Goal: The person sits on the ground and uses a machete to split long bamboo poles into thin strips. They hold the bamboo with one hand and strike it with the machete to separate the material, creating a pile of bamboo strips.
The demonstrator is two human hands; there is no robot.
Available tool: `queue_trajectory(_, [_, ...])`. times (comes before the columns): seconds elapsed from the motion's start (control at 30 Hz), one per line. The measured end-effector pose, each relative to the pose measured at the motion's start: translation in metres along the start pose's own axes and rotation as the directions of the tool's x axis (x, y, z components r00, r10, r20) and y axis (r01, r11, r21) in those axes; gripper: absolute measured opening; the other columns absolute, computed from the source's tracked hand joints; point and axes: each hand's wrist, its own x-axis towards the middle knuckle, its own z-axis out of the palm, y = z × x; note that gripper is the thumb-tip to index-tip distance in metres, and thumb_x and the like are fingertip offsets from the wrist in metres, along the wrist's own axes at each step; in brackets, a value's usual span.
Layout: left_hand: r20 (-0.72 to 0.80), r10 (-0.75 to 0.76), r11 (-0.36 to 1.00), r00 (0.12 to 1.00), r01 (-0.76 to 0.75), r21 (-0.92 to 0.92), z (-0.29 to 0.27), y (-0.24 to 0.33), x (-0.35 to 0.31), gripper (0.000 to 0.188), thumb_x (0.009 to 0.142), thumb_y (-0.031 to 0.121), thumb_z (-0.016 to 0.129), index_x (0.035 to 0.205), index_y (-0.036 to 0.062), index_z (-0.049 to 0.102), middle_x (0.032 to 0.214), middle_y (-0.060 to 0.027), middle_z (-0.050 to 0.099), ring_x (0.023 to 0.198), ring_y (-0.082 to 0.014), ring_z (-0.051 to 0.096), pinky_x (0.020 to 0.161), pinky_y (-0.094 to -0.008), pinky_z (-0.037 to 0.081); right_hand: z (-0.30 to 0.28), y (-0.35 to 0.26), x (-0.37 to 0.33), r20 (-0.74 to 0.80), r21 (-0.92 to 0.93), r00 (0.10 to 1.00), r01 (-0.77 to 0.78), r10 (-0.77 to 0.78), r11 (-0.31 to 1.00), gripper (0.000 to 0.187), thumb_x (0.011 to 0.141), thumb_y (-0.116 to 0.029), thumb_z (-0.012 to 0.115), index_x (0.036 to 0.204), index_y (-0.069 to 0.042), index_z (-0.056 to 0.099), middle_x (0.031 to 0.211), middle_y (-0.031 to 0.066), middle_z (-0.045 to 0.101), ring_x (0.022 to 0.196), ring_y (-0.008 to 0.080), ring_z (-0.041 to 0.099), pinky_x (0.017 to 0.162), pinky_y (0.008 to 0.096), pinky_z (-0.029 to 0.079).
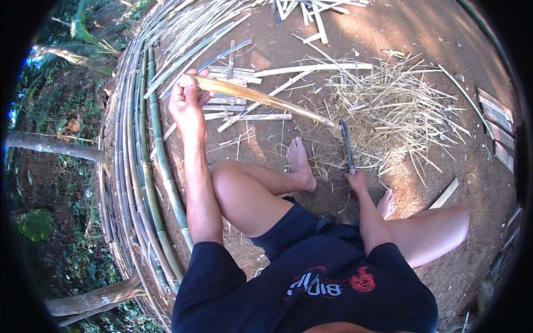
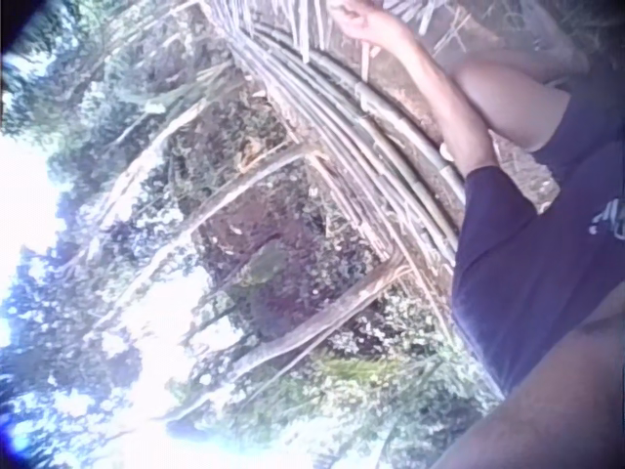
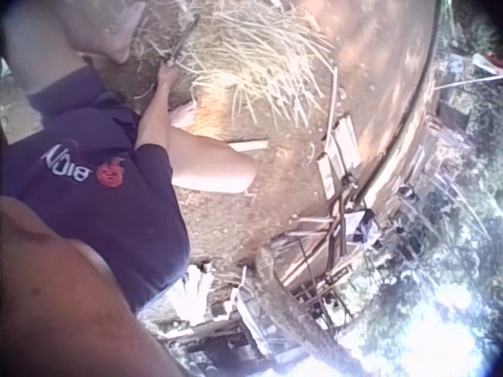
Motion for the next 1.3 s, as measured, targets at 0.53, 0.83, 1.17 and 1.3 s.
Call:
queue_trajectory(0.53, [-0.131, 0.254, 0.733, 0.958, -0.279, -0.620, 0.068, 0.076, -0.011, 0.032, 0.103, 0.030, 0.045, 0.117, 0.0022, 0.048, 0.084, -0.0066, 0.056, 0.066, -0.0126, 0.055, 0.055, -0.0250, 0.046, -0.063, -0.184, -0.059, 0.032, 0.421, 0.816, 0.512, -0.577, 0.749, 0.053, 0.091, -0.037, 0.061, 0.129, -0.003, 0.050, 0.122, 0.0237, 0.057, 0.113, 0.0359, 0.056, 0.093, 0.0426, 0.046])
queue_trajectory(0.83, [-0.152, 0.000, 0.922, 0.988, -0.059, -0.384, 0.074, 0.072, 0.002, 0.057, 0.103, 0.022, 0.040, 0.146, -0.0080, 0.020, 0.150, -0.0265, 0.029, 0.139, -0.0343, 0.032, 0.117, -0.0446, 0.026, -0.128, -0.158, -0.069, -0.300, 0.234, 0.881, 0.440, -0.366, 0.867, 0.050, 0.089, -0.052, 0.061, 0.087, -0.002, 0.066, 0.060, 0.0133, 0.060, 0.051, 0.0293, 0.057, 0.052, 0.0430, 0.046])
queue_trajectory(1.17, [0.109, 0.140, 0.951, 0.984, -0.103, -0.291, 0.090, 0.078, -0.014, 0.043, 0.103, 0.021, 0.043, 0.136, -0.0060, 0.040, 0.140, -0.0212, 0.043, 0.130, -0.0303, 0.044, 0.110, -0.0425, 0.035, -0.362, -0.097, -0.041, -0.724, 0.096, 0.689, 0.084, 0.012, 0.992, 0.059, 0.089, -0.057, 0.059, 0.099, 0.000, 0.070, 0.055, 0.0023, 0.056, 0.038, 0.0061, 0.039, 0.032, 0.0291, 0.033])
queue_trajectory(1.3, [0.143, 0.117, 0.949, 0.983, -0.068, -0.309, 0.103, 0.078, -0.020, 0.039, 0.103, 0.018, 0.041, 0.134, -0.0052, 0.043, 0.137, -0.0193, 0.046, 0.126, -0.0298, 0.047, 0.107, -0.0431, 0.036, -0.522, -0.063, -0.017, -0.867, -0.309, 0.471, -0.256, -0.161, 0.916, 0.078, 0.086, -0.066, 0.053, 0.133, -0.004, 0.050, 0.119, 0.0195, 0.062, 0.112, 0.0292, 0.060, 0.096, 0.0480, 0.045])
